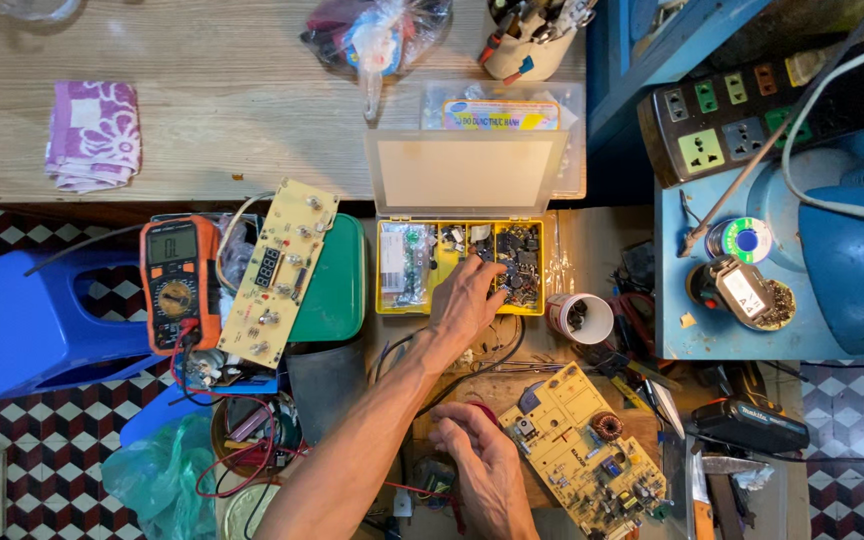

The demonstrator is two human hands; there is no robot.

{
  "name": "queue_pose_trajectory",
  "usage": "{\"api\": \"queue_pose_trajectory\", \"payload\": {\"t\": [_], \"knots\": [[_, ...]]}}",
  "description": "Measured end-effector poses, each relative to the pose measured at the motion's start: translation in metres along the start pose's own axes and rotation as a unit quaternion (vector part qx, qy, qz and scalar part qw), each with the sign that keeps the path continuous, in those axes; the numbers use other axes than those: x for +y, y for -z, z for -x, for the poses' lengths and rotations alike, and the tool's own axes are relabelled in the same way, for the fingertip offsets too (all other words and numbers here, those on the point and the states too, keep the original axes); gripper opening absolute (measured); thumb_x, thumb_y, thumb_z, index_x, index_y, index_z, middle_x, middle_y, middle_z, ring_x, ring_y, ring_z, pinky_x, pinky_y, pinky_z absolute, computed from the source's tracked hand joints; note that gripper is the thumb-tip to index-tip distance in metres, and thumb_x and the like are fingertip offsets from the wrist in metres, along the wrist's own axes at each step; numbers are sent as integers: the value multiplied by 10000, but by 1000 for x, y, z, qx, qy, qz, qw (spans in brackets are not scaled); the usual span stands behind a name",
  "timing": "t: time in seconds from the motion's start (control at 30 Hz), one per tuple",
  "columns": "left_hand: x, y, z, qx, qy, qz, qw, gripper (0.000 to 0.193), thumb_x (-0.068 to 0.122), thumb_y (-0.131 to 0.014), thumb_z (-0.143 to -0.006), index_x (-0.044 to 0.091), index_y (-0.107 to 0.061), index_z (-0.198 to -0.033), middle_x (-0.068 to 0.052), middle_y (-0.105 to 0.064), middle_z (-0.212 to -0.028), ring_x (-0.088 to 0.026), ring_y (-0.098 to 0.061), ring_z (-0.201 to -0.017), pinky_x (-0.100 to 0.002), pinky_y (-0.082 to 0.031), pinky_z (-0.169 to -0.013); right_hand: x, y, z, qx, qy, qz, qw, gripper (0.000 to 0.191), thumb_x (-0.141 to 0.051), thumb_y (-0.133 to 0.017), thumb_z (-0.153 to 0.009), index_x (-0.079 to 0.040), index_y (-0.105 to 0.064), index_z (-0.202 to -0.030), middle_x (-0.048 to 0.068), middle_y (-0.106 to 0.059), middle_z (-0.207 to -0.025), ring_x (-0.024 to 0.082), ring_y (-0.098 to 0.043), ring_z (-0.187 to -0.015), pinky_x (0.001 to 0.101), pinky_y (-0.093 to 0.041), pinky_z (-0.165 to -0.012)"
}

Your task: The person inspects a circuit board, opens several storage containers, and examines small electronic components using a magnifying glass. They handle the board and components with both hands, turning them over and looking closely at details.

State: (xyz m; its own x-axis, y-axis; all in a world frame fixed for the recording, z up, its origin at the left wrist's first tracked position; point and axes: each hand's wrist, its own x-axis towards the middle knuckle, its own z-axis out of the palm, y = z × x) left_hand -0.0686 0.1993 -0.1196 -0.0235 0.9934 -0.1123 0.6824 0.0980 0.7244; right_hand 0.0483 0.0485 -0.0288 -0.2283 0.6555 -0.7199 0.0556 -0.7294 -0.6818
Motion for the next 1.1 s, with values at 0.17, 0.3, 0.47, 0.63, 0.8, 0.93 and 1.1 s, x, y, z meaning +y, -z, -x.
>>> {"api": "queue_pose_trajectory", "payload": {"t": [0.17,0.3,0.47,0.63,0.8,0.93,1.1], "knots": [[-5,-12,-15,18,-11,-22,1000,519,179,-816,-815,62,-610,-1277,-197,-596,-1088,-350,-643,-939,-461,-572,-773,22,33,-4,13,23,-50,998,335,-190,-632,-947,31,-702,-1189,105,-763,-1059,177,-717,-922,329,-590,-848],[-6,-18,-22,4,-1,-35,999,555,176,-820,-802,68,-600,-1301,-192,-585,-1058,-355,-644,-921,-466,-564,-757,28,50,-6,6,5,-52,999,335,-199,-627,-950,25,-710,-1186,99,-770,-1084,171,-732,-941,324,-596,-852],[-11,-27,-23,0,-14,-72,997,457,170,-847,-796,72,-628,-1186,-157,-583,-1060,-336,-650,-943,-472,-560,-768,34,57,-10,9,-4,-76,997,332,-183,-645,-941,29,-706,-1188,109,-763,-1073,176,-727,-932,334,-594,-847],[-18,-40,-34,-1,24,-30,999,479,168,-883,-731,79,-584,-1094,-112,-585,-1031,-284,-649,-891,-434,-568,-759,36,67,-11,14,-16,-78,997,333,-186,-655,-940,30,-708,-1187,129,-761,-1033,190,-734,-909,344,-602,-845],[-13,-31,-26,52,-68,-24,996,470,141,-873,-760,82,-539,-1085,-91,-635,-995,-250,-650,-882,-413,-574,-716,25,77,-8,13,-11,-46,999,326,-191,-643,-945,30,-718,-1172,109,-765,-1047,177,-734,-927,325,-588,-851],[6,-21,-14,13,16,63,998,394,76,-780,-864,82,-538,-1174,-93,-657,-1001,-234,-672,-836,-360,-612,-638,13,84,-9,-2,16,-36,999,326,-191,-621,-942,21,-707,-1175,97,-768,-1080,180,-745,-936,337,-603,-833],[16,-9,-13,78,-73,51,993,402,71,-799,-849,68,-551,-1166,-117,-696,-1035,-233,-709,-930,-324,-633,-739,10,89,-12,-6,29,-51,998,319,-157,-609,-956,37,-694,-1195,119,-759,-1105,180,-745,-964,336,-611,-863]]}}
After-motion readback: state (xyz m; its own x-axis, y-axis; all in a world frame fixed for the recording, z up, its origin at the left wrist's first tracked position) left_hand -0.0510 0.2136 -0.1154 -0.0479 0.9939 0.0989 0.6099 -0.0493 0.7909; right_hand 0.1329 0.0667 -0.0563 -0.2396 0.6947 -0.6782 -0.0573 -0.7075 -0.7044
